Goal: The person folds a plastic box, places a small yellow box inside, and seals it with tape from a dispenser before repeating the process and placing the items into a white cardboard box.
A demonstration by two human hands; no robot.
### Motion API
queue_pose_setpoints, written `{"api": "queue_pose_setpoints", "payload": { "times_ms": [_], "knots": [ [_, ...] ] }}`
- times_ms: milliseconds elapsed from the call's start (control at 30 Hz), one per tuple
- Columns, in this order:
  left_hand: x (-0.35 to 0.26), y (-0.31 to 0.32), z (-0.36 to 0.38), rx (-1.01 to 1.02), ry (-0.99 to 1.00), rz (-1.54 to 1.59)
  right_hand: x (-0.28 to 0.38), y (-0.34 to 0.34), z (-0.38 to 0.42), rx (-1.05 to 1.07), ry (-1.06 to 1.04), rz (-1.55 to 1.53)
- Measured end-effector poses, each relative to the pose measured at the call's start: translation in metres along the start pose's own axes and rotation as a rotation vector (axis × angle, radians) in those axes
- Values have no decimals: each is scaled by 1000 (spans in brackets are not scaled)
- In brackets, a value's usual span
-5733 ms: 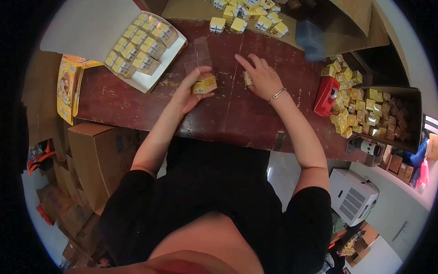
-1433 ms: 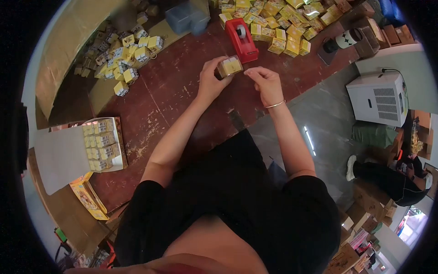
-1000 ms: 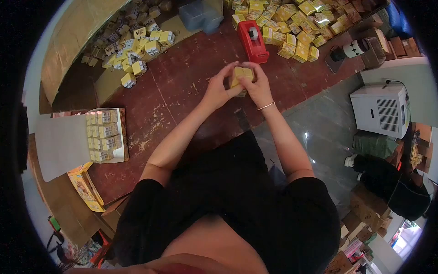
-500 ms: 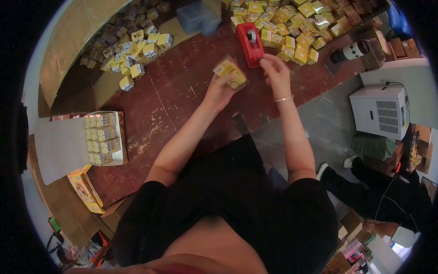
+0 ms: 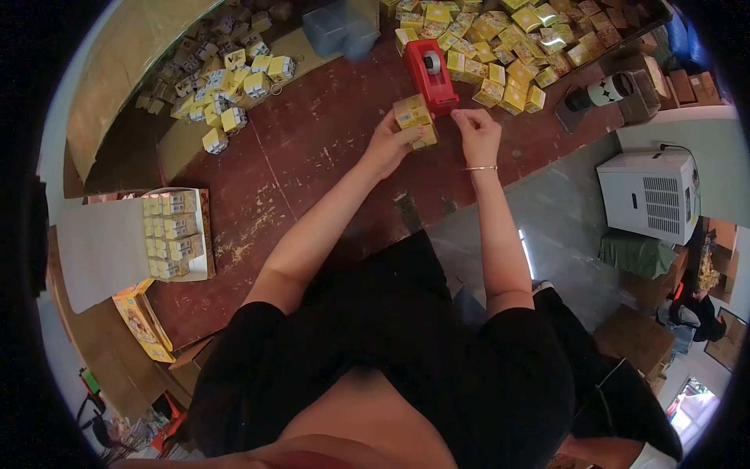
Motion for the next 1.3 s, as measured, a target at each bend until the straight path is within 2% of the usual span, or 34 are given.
{"api": "queue_pose_setpoints", "payload": {
  "times_ms": [33,67,100,167,200,233,267,300,333,367,400,433,500,533,567,600,633,667,700,733,767,800,833,900,933,1000,1067,1100,1133,1167,1233,1300],
  "knots": [
    [-14,-1,10,-37,141,-192,16,-2,6,8,5,-1],
    [-27,-3,19,-77,282,-385,30,0,13,97,131,-120],
    [-35,-6,24,-90,286,-384,43,5,20,187,257,-240],
    [-56,-11,36,-194,644,-847,63,18,36,270,332,-306],
    [-61,-16,39,-215,652,-849,67,28,42,337,406,-367],
    [-68,-17,46,-220,849,-987,68,37,46,358,407,-373],
    [-73,-16,53,-223,1046,-1125,64,46,52,398,522,-429],
    [-77,-20,58,-245,1051,-1129,61,56,58,439,638,-481],
    [-81,-21,65,-239,1149,-1144,61,62,60,462,639,-484],
    [-86,-23,72,-233,1248,-1160,58,70,64,555,803,-531],
    [-90,-29,78,-261,1252,-1167,58,78,71,650,969,-571],
    [-93,-36,85,-277,1254,-1181,64,86,75,680,976,-566],
    [-102,-46,102,-331,1262,-1203,76,100,81,732,943,-277],
    [-105,-51,113,-368,1115,-1140,77,110,91,769,944,-273],
    [-108,-54,125,-404,974,-1071,81,120,95,698,725,-316],
    [-112,-54,140,-448,983,-1076,87,129,99,626,507,-365],
    [-112,-58,152,-438,721,-894,93,140,105,673,505,-375],
    [-110,-65,163,-424,471,-699,102,149,110,748,345,-333],
    [-111,-76,176,-377,530,-731,113,158,115,823,182,-300],
    [-117,-84,193,-445,556,-736,127,165,118,951,229,-282],
    [-117,-92,208,-389,441,-289,148,171,124,1018,223,-318],
    [-118,-100,225,-305,337,158,171,174,132,1118,39,-360],
    [-127,-112,246,-356,380,155,188,178,145,1197,-151,-408],
    [-128,-130,287,-403,18,108,199,188,179,1423,-136,-461],
    [-132,-137,309,-392,-19,43,219,189,193,1451,-289,-344],
    [-159,-149,352,-585,199,-110,235,194,209,1451,-294,-348],
    [-192,-169,398,-963,574,-489,238,197,213,1420,-207,-348],
    [-202,-186,416,-1074,762,-688,232,200,213,1424,-213,-349],
    [-209,-200,430,-1197,870,-788,219,203,213,1441,-230,-334],
    [-211,-213,430,-1200,874,-786,210,206,214,1458,-247,-319],
    [-219,-217,435,-1451,1008,-1007,204,210,216,1460,-213,-316],
    [-221,-222,429,-1464,1018,-1048,201,215,218,1454,-185,-308]
  ]
}}
Point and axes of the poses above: each hand's wrist, its own z-axis away from the middle knuckle, its own y-axis out of the palm, x = y × z, the point moved 3 cm from there along -z, towards the middle knuckle, and after that the axes turned 10 degrees about -x, right-handed, at the moved point
